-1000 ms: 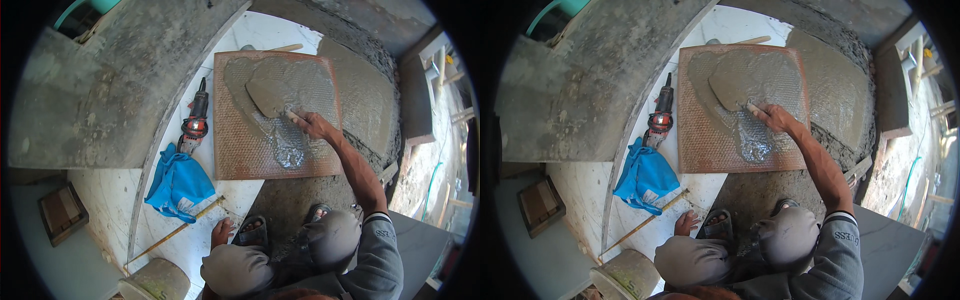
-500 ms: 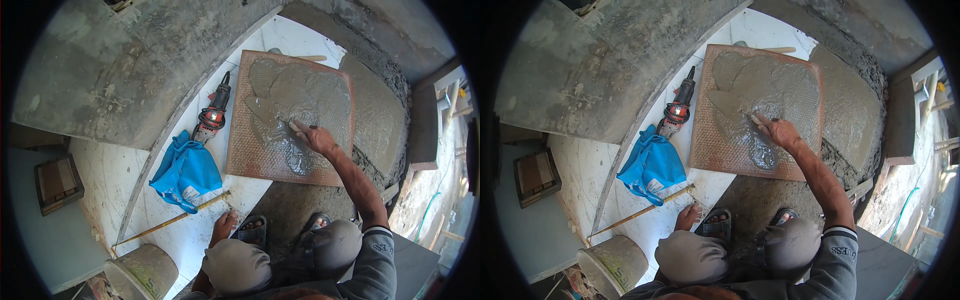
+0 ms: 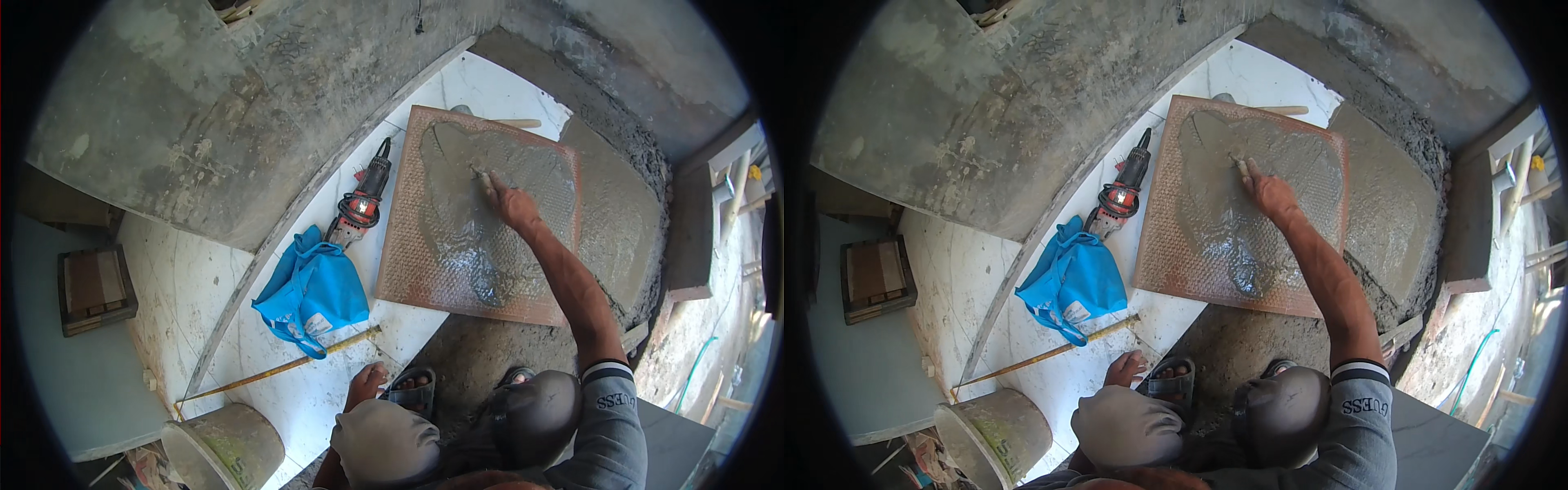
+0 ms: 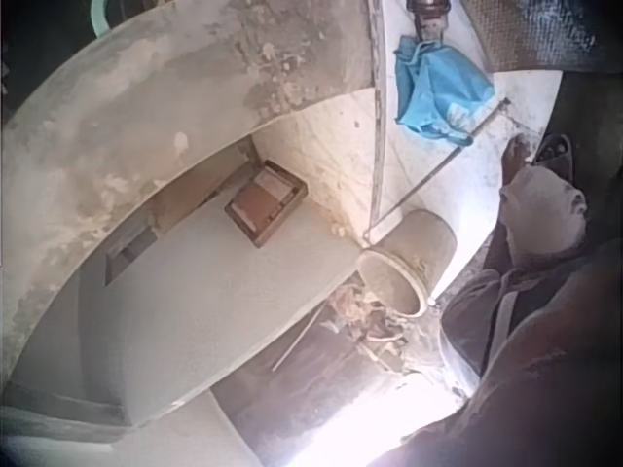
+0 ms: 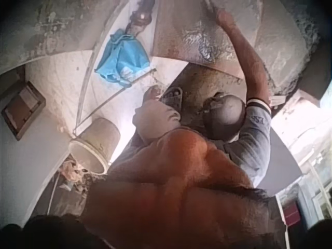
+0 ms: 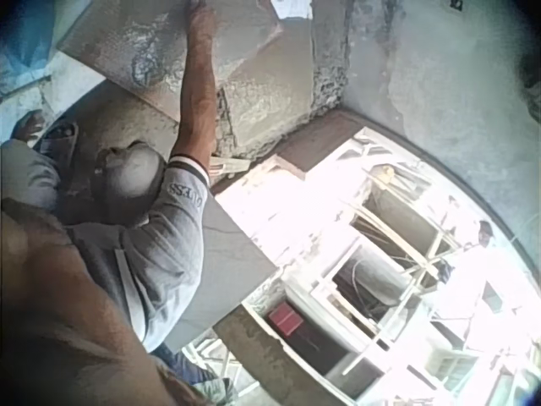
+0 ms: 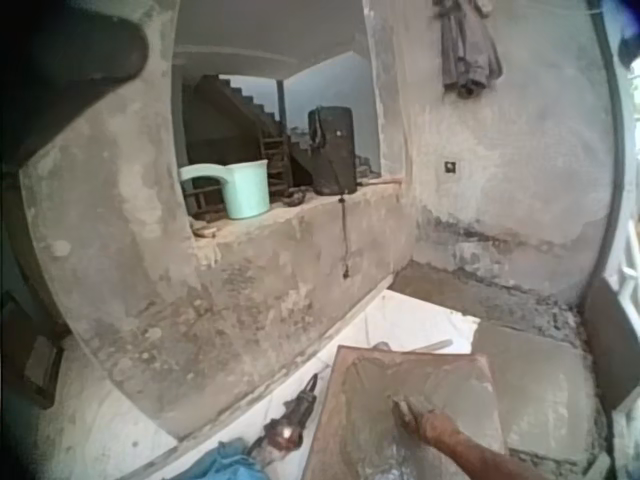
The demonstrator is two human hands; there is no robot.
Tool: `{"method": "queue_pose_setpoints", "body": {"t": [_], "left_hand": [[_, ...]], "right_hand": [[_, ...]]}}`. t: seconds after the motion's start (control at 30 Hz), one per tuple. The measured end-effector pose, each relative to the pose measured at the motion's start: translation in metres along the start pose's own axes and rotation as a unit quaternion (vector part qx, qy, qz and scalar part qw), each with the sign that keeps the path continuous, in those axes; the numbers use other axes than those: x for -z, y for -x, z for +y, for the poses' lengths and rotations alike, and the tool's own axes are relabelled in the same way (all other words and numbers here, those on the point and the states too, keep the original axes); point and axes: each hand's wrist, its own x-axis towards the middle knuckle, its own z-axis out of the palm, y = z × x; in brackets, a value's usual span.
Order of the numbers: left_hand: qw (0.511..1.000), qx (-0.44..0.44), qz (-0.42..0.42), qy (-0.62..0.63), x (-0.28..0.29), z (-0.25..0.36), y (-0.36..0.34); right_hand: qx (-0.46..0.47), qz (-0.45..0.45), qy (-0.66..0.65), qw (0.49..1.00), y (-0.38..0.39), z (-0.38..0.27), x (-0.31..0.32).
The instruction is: Apply mortar to the back of a tile and set it onto the floor, using a level and spacers.
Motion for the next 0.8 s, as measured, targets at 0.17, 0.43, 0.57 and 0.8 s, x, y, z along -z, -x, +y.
{"method": "queue_pose_setpoints", "body": {"t": [0.17,0.43,0.57,0.8], "left_hand": [[1.0,0.006,-0.006,0.004,-0.003,0.003,0.0],[0.999,0.011,0.003,0.034,0.009,0.01,0.009],[0.999,0.037,-0.009,0.032,0.009,0.012,0.011],[0.999,0.033,-0.027,0.031,0.001,0.015,0.014]], "right_hand": [[0.007,0.025,-0.038,0.999,-0.01,-0.011,-0.004],[-0.067,0.061,-0.057,0.994,0.023,0.04,-0.002],[-0.094,0.108,-0.081,0.986,0.051,0.065,-0.003],[-0.118,0.127,-0.225,0.959,0.056,0.026,-0.022]]}}
